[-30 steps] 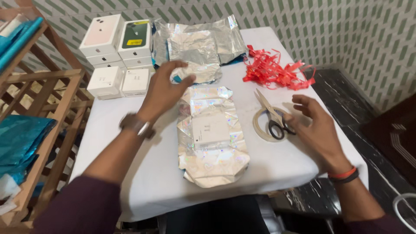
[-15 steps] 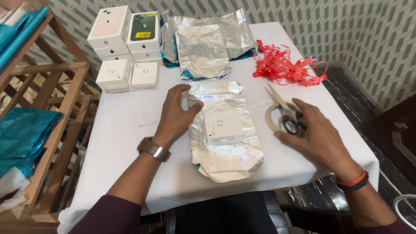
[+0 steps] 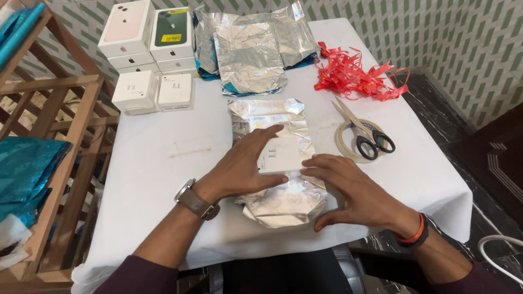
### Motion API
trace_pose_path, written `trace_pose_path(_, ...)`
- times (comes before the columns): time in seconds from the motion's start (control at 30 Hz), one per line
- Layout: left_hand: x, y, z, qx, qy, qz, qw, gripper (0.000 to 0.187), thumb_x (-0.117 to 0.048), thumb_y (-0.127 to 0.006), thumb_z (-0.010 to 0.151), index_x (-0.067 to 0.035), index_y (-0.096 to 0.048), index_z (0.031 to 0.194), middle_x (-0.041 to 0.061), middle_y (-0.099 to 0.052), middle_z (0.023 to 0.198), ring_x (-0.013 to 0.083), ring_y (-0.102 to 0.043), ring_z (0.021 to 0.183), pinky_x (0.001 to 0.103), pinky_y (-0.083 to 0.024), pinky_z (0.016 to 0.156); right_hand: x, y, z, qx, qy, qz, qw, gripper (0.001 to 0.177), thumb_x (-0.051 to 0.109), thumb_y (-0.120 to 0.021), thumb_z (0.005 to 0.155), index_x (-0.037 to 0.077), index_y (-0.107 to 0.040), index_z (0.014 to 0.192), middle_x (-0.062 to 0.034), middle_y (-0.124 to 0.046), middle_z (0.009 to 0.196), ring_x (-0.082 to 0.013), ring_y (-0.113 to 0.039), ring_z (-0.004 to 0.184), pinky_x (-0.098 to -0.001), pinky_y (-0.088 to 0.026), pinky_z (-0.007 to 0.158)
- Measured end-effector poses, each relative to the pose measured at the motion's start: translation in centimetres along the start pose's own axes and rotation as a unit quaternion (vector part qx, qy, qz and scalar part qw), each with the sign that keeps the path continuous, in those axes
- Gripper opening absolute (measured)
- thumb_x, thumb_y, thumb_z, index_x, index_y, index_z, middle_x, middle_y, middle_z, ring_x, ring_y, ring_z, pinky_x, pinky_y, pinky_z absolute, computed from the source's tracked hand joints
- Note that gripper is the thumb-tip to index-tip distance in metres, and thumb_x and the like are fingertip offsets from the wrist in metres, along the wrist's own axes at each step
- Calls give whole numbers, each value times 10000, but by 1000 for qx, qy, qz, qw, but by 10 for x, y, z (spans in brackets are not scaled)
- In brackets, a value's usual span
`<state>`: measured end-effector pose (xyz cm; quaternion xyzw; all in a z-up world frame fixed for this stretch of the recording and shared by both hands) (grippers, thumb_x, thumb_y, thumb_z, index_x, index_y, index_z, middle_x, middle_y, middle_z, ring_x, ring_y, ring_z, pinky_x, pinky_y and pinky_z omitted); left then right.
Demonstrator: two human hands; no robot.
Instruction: The person wraps a small white box with blue metallic wrapping paper at a table. They place the box on a cut piece of paper, fold the paper over the box, press the folds flat, and use tape and scissors to secure the paper as they fold the ends closed.
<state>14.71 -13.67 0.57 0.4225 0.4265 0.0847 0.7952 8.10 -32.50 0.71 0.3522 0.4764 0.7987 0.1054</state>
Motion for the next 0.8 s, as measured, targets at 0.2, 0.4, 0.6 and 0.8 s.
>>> trace_pose_path(0.2, 6, -5, -2, -29, -36, 29, 998, 908, -436, -837, 739, -14, -473, 1455, 189, -580, 1328, 360, -564, 1235, 452, -460, 1031, 0, 0, -5, -25, 30, -14, 999, 625, 230, -910, 646, 118, -678, 1215, -109, -547, 1424, -346, -455, 1383, -475, -368, 1110)
trace_pose_path(0.4, 12, -7, 0, -2, -1, 35, 999, 883, -498, -805, 732, -16, -526, 1418, 187, -596, 1313, 368, -571, 1232, 458, -444, 1041, 0, 3, -10, -50, 36, 16, 998, 230, 120, -844, 767, 157, -752, 974, -68, -598, 1399, -304, -525, 1375, -430, -442, 1108)
trace_pose_path(0.6, 6, -3, -4, -45, -41, 31, 998, 922, -563, -754, 908, 62, -423, 1500, 244, -548, 1412, 423, -479, 1334, 515, -363, 1083, 13, 7, -8, -59, 40, -36, 997, 472, 214, -845, 701, 92, -699, 1134, -167, -518, 1408, -375, -450, 1343, -527, -377, 1094)
trace_pose_path(0.8, 19, 3, -4, -54, 40, -22, 998, 686, -544, -666, 889, -35, -603, 1345, 151, -656, 1292, 307, -634, 1205, 422, -504, 1005, 45, -8, -7, -78, 110, -150, 979, 403, 302, -830, 745, 170, -727, 1111, -90, -582, 1344, -299, -531, 1299, -629, -330, 1106)
Point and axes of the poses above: each hand's wrist, its own z-axis towards the middle knuckle, its own y-axis out of the back of the hand, x = y × z, the point moved 7 cm from there along z, towards the middle knuckle
